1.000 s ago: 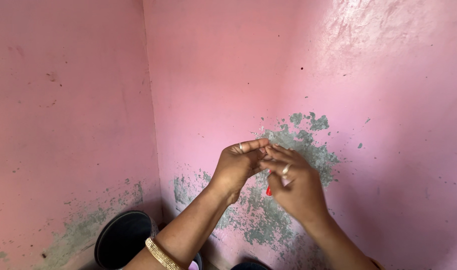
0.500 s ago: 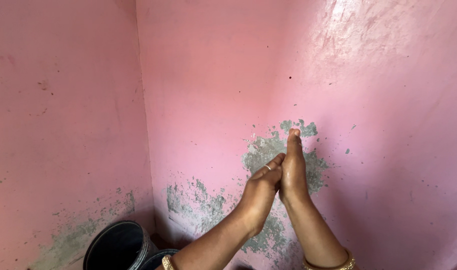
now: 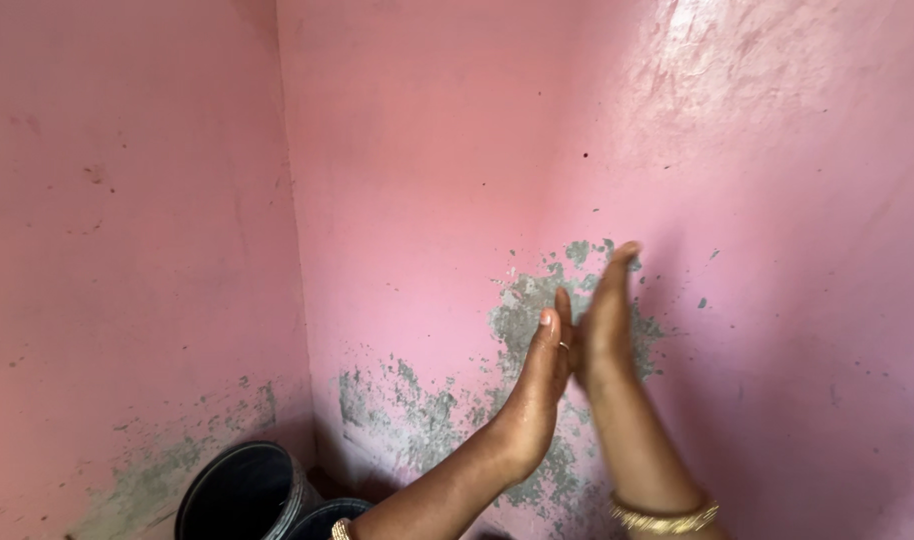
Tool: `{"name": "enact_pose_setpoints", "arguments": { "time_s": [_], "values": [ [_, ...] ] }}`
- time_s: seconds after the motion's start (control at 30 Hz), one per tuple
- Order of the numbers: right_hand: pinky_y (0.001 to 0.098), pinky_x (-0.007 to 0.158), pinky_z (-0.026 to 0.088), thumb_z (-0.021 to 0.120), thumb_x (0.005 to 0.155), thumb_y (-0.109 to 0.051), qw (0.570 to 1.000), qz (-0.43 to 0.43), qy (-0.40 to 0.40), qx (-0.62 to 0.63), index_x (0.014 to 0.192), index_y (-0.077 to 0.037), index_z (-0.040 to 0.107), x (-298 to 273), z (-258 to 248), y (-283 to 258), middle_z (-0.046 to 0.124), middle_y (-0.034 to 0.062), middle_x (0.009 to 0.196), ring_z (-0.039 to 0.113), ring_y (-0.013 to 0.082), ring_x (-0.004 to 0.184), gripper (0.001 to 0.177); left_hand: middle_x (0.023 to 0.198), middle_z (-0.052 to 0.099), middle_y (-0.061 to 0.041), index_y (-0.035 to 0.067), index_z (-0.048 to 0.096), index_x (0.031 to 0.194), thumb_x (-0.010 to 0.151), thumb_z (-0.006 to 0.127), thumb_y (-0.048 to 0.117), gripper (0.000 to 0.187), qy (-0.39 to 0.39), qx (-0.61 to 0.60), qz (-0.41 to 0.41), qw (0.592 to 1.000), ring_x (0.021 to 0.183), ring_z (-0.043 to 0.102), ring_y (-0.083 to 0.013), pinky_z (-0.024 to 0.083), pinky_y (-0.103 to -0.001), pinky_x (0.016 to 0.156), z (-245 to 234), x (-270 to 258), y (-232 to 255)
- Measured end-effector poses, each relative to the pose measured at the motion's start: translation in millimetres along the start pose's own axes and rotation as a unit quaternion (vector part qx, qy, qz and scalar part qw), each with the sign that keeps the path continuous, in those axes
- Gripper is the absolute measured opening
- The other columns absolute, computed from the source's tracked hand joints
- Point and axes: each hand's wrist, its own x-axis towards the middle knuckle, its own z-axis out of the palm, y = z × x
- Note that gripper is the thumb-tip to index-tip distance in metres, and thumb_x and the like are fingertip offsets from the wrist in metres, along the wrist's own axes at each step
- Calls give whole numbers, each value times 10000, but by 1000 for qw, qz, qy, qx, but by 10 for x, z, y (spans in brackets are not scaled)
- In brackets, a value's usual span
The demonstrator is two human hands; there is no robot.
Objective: The person gathers small pieces of soap from the floor and places them into a blue plastic soap tray. The person then picks up a green plastic lid, wipes it with a cloth, and places it into the tray. Finally, the person picks up the tray and places it on a ledge.
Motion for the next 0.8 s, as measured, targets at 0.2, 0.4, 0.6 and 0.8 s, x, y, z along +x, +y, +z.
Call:
{"name": "enact_pose_setpoints", "arguments": {
  "time_s": [0.2,0.4,0.6,0.8],
  "values": [
    [581,1209,67,85,904,-716,996,-78,7,-44,1616,-125,-52,-1,-33,213,-62,133,1698,-29,341,1561,935,1683,67,-236,135,-251,1566,823,26,845,1064,7,-150,8,989,1579,79,-320,9,-530,1220,-76,57,-135],
    [522,1243,14,19,973,-671,917,-316,-46,-240,1614,-13,-9,-178,123,734,-60,242,1698,-135,393,1579,919,1680,26,-200,136,-180,1590,867,117,812,1034,43,-234,19,971,1565,117,-323,166,-538,1253,-230,157,-254],
    [484,1239,5,83,989,-635,974,-169,29,-150,1607,-52,-42,253,-14,192,-105,196,1692,-151,331,1562,858,1697,170,-215,155,-320,1520,861,73,824,1018,-30,-223,39,973,1585,98,-311,-13,-496,1235,-167,-7,-205],
    [519,1288,-3,16,1029,-652,884,-277,47,-373,1626,-3,-69,17,59,418,-115,239,1698,-133,340,1572,886,1677,198,-253,127,-210,1557,891,78,811,998,-23,-295,39,954,1568,168,-343,65,-534,1229,-249,21,-270]
  ]
}}
